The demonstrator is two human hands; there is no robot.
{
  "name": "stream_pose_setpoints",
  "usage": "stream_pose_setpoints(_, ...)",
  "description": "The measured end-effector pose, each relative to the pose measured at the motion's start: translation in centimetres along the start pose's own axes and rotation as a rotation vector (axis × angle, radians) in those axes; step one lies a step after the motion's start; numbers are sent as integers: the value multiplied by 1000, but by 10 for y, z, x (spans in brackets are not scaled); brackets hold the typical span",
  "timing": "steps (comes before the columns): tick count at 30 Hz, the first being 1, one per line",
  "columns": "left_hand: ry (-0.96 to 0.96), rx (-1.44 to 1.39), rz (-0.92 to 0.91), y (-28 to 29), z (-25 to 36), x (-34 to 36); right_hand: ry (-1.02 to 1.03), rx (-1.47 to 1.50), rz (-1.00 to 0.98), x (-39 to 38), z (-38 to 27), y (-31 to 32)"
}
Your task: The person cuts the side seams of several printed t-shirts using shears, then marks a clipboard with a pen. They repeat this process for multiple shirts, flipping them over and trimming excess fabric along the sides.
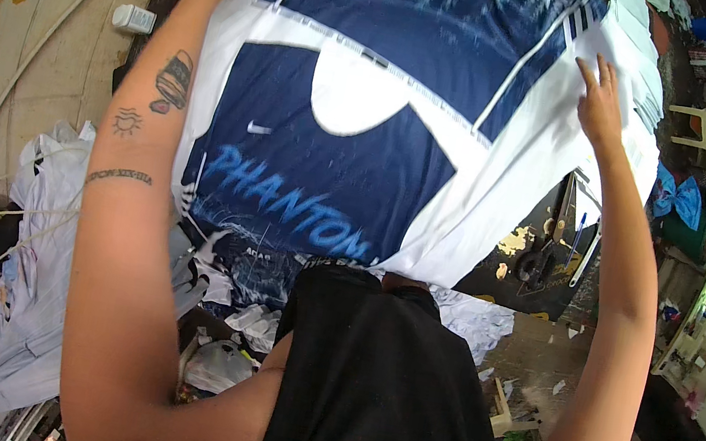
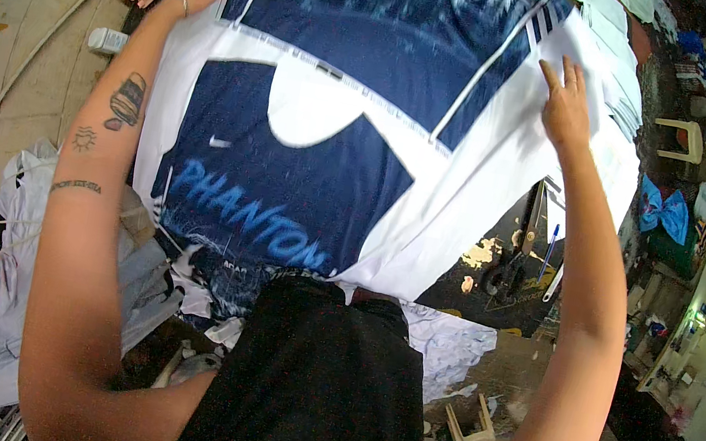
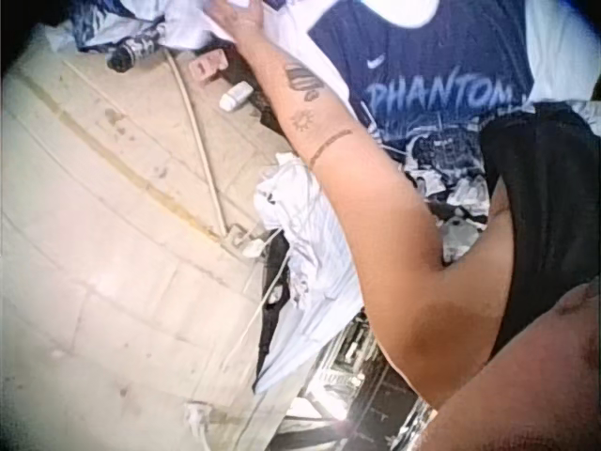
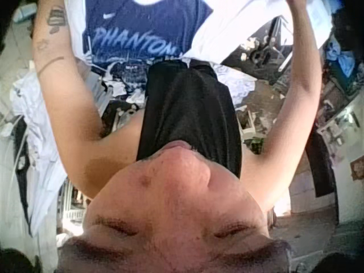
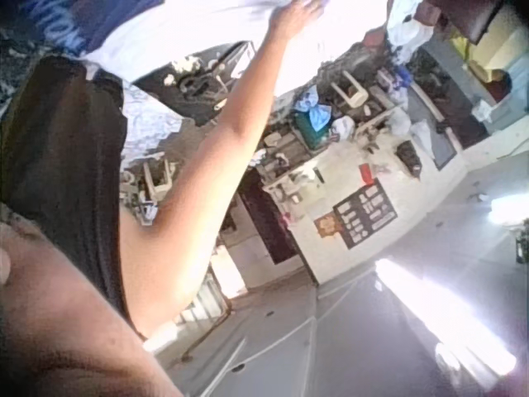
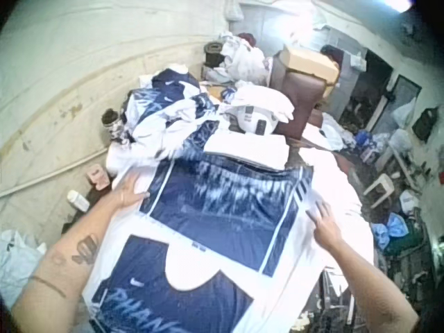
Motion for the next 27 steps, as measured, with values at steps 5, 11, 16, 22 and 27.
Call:
stream_pose_setpoints(5, 160, -373, -584, -15, 70, -103, 227, 620, -315, -169, -148, 33)
stream_pose_setpoints(11, 389, 358, -144, -20, 81, -273, -101, 708, -372, -333, -130, 79)
stream_pose_setpoints(16, 636, 339, -438, -26, 30, -248, -628, 648, -648, -359, -60, 67)
stream_pose_setpoints(22, 222, -620, -99, 7, 305, -229, -506, 691, -456, -354, -47, 46)
stream_pose_setpoints(27, -161, -445, -535, -21, 496, -330, -861, 1697, -547, -400, -1, 63)
Point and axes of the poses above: each hand's wrist, its own x-axis towards the middle knuckle, its own y-axis out of the back of the hand, z = x × y, the point moved 2 cm from there along x, towards the middle knuckle, and after that the axes turned 4 degrees about x, right-handed, at the moved point
